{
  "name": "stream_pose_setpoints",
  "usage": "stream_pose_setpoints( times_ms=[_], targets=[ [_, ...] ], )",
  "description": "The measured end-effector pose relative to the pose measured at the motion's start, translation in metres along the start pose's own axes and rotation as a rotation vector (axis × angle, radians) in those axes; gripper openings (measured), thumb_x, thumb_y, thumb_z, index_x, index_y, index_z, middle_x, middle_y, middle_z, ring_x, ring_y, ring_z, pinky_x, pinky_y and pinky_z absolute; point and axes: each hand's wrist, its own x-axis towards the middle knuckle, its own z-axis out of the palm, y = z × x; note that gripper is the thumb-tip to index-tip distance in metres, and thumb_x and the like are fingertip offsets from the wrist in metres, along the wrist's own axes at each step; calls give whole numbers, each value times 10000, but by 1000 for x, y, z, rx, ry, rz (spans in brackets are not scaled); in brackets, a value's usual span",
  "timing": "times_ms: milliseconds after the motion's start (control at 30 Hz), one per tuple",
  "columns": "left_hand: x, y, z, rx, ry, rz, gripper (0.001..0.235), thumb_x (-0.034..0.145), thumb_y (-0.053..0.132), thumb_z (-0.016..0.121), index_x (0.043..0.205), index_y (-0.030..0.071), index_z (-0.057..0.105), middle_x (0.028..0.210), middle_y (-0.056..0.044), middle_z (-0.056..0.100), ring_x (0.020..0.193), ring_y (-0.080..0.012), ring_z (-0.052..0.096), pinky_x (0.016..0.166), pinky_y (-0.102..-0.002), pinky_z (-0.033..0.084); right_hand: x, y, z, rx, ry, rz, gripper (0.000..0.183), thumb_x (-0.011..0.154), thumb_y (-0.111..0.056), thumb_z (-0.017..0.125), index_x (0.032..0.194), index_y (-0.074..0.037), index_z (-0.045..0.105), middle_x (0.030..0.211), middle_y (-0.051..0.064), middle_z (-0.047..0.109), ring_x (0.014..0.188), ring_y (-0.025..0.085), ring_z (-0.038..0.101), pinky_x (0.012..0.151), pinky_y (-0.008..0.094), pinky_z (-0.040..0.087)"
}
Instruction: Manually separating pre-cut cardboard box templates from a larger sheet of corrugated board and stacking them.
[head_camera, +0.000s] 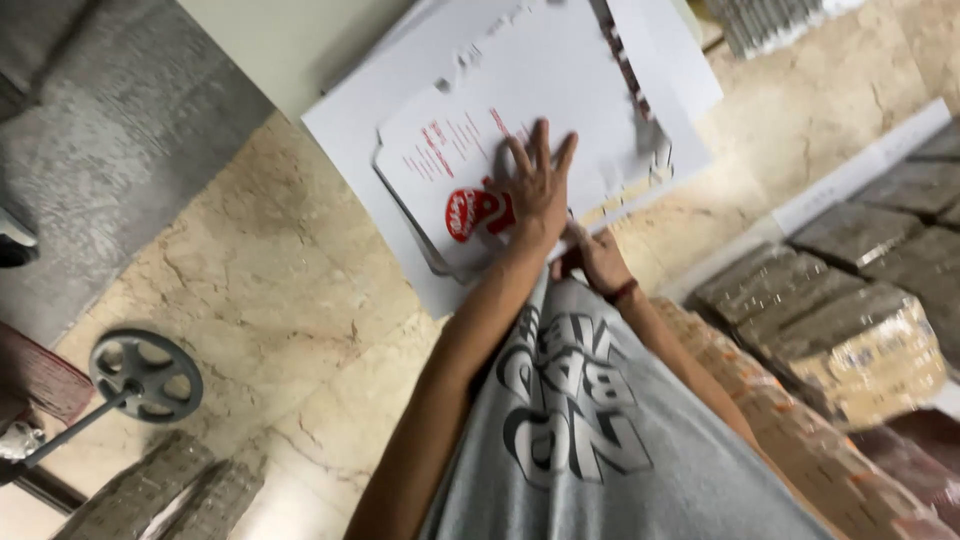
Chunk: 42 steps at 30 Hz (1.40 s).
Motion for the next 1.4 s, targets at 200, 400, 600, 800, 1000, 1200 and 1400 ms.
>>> stream_pose_setpoints(
  times_ms=[200,400,600,800,1000,1200,1400],
  targets=[
    [47,-23,-75,-271,-1015,-34,814,963,78,604,1629,385,249,1732,-130,66,1519,-569,69,712,-864,415,43,32,-28,-212,-92,-31,663,1058,-529,555,826,55,767,696,242,725,652,270,751,631,330,596],
    [22,-91,-142,-515,-833,-277,768,963,327,677,1628,300,293,1687,-170,239,1530,-480,209,1103,-766,278,85,44,-85,-296,-49,275,843,902,-709,734,1096,109,674,1011,321,677,933,360,715,746,491,624],
    [-86,-152,-158,-447,-568,-1165,1095,887,630,708,1658,91,147,1670,-295,184,1473,-594,234,1121,-746,287,100,-74,-115,-920,-205,-179,335,927,-334,724,935,-5,788,810,217,765,772,351,749,738,461,601],
    [-104,-154,-120,-557,-710,-1350,783,854,671,723,1432,163,580,1319,-192,671,1254,-419,619,1030,-580,499,175,-138,-79,-1442,323,-611,606,975,-510,589,1438,-122,540,1183,115,538,1137,376,591,880,542,607],
    [-84,-134,-134,-264,-763,-1462,901,736,683,757,1456,182,550,1252,-176,715,1218,-393,659,987,-536,507,211,-128,-90,-1486,325,-535,729,818,-461,727,1430,-158,471,1223,60,417,1195,339,470,901,543,548],
    [-98,-145,-124,-421,-628,-1486,989,710,518,871,1507,103,459,1331,-332,628,1277,-489,595,1025,-571,500,239,-141,-102,-1345,200,-497,798,773,-421,829,1367,-39,458,1263,166,476,1183,442,547,869,633,580],
    [-57,-140,-167,-537,-726,-1443,965,720,442,875,1509,45,486,1369,-318,612,1316,-465,566,1078,-535,472,271,-152,-99,-1506,188,-320,562,897,-471,644,1298,-95,527,1192,138,640,1182,384,622,911,628,527]
  ],
)
